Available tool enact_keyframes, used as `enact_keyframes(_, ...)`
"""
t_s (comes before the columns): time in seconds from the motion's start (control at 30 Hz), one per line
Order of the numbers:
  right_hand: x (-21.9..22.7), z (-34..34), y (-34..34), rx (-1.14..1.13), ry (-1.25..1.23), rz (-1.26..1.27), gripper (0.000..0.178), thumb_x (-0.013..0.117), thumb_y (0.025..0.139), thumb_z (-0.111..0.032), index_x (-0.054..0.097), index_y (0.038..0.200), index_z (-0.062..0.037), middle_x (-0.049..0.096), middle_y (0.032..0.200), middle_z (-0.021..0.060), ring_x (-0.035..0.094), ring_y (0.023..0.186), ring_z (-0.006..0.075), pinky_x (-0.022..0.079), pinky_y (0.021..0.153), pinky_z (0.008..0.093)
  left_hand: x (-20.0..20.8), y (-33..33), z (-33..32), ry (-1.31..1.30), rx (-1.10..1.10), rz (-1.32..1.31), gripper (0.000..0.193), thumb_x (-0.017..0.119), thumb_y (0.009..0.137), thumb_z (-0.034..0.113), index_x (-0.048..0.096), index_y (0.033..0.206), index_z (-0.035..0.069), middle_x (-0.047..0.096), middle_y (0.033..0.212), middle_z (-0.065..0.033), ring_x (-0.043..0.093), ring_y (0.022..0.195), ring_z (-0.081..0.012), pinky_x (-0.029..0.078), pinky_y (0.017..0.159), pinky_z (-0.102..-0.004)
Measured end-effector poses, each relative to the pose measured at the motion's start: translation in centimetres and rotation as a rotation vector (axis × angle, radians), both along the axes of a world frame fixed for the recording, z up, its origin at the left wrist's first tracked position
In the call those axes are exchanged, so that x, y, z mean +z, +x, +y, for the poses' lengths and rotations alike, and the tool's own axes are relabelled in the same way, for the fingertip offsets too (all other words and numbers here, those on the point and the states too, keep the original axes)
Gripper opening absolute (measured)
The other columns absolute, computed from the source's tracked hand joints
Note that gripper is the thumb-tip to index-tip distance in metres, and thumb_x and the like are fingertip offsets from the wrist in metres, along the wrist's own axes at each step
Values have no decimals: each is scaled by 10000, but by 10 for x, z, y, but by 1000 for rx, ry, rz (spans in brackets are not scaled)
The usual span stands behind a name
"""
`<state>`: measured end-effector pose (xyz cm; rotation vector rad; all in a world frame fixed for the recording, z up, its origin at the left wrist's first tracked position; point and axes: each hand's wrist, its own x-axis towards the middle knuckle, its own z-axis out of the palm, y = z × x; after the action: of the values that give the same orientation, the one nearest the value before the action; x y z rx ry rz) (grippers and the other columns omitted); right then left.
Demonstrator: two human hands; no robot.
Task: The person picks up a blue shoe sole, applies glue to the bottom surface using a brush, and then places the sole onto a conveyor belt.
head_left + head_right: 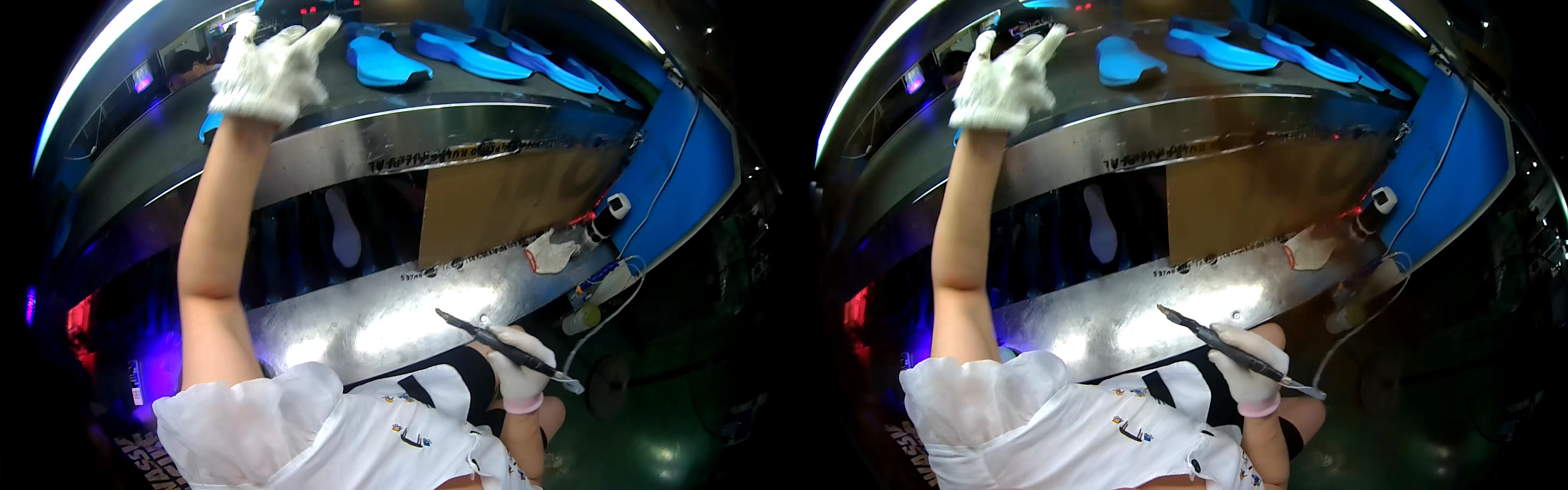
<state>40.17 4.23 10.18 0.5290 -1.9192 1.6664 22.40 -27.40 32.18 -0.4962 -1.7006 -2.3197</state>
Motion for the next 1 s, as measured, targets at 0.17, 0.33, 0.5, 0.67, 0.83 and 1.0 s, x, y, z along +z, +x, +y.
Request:
enact_keyframes(0.17, -9, 14, 7, -131, -35, -197, 232, 755, 765, 52, 714, 993, 42, 748, 941, 143, 724, 851, 184, 568, 782, 282, -10, 18, -65, -1335, 855, 659, 406, 668, 900, 233, 639, 1264, 55, 640, 1243, -184, 620, 1167, -320, 511, 939, -378)
enact_keyframes(0.33, -22, 17, 1, -160, -49, -252, 197, 734, 820, 8, 708, 1015, 18, 706, 873, 65, 635, 774, 115, 504, 724, 249, -50, 7, -129, -1283, 890, 211, 278, 679, 914, 174, 671, 1128, -2, 674, 985, -96, 626, 879, -185, 490, 798, -338)
enact_keyframes(0.5, -32, 9, -1, -242, -157, -185, 254, 751, 814, -4, 690, 1059, 32, 701, 899, 63, 602, 750, 74, 480, 675, 217, -69, 5, -147, -1098, 736, 418, 241, 586, 991, 129, 671, 1173, -4, 620, 1247, -90, 588, 1122, -177, 445, 985, -316)
enact_keyframes(0.67, -37, 35, 6, -338, -266, -402, 164, 618, 914, 11, 640, 1076, 26, 696, 893, 72, 596, 634, 68, 508, 610, 196, -117, 61, -40, -673, 665, 697, 222, 583, 1004, 113, 654, 1200, 37, 590, 1328, -140, 561, 1219, -277, 460, 1059, -401)
enact_keyframes(0.83, -50, 38, 1, -340, -646, -289, 200, 610, 938, 5, 600, 1136, 35, 705, 925, 115, 607, 638, 63, 512, 584, 177, -216, 118, 44, -745, 359, 850, 237, 695, 829, 30, 677, 1065, 20, 643, 1203, -132, 593, 1154, -314, 497, 977, -443)
enact_keyframes(1.0, -48, 47, 9, -439, -689, -338, 202, 646, 917, 14, 618, 1117, 36, 694, 900, 78, 612, 640, 54, 507, 567, 167, -322, 113, 96, -922, -99, 744, 298, 809, 699, 29, 631, 937, 48, 627, 1171, -176, 592, 1160, -388, 521, 929, -460)
